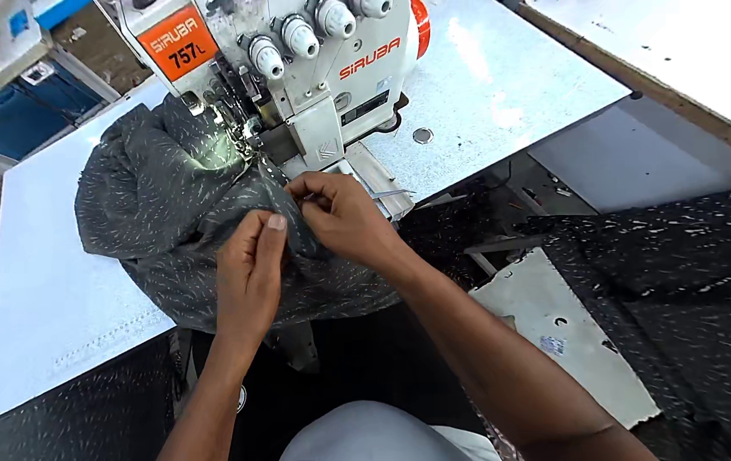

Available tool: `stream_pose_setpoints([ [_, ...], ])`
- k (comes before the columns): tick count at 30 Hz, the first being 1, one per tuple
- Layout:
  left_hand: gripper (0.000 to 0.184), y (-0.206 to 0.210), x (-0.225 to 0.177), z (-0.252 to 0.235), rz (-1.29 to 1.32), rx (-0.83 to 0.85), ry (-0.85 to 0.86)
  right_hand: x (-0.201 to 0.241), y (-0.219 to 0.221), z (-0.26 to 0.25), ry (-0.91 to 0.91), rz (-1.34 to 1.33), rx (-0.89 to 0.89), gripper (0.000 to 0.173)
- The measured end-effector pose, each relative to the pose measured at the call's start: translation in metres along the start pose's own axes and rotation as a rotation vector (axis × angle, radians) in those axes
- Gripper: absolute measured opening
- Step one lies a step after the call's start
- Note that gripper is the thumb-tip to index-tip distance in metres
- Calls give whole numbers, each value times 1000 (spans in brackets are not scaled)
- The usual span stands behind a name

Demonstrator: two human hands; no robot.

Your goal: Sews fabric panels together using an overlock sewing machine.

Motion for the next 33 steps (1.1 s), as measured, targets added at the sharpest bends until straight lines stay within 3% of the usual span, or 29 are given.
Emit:
stream_pose_setpoints([
  [2,37,-6,0,5,-155,16,47,0,-7,1,-7,-35,17,29],
  [6,19,-38,-24,-6,-275,-159,191,-1,-4,-15,-6,-29,68,43],
  [8,18,-48,-38,-26,-295,-234,294,-2,2,-22,13,-78,100,36],
  [12,19,-47,-32,-60,-389,-180,321,0,11,-16,67,-376,94,16],
  [17,21,-46,-25,-74,-480,-65,384,-12,10,-4,84,-386,30,17],
  [24,19,-38,-27,-76,-552,-64,425,-9,9,0,61,-449,-9,13],
  [33,22,-36,-36,-73,-705,-28,386,-2,6,-6,33,-66,83,16],
])
Point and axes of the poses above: each hand's wrist, its own z-axis away from the middle knuckle, its own y-axis out of the palm, x = y × z, the point moved 10 cm from there along -z, towards the middle knuckle, and after that the axes turned 4 degrees about z, right-handed, at the moved point
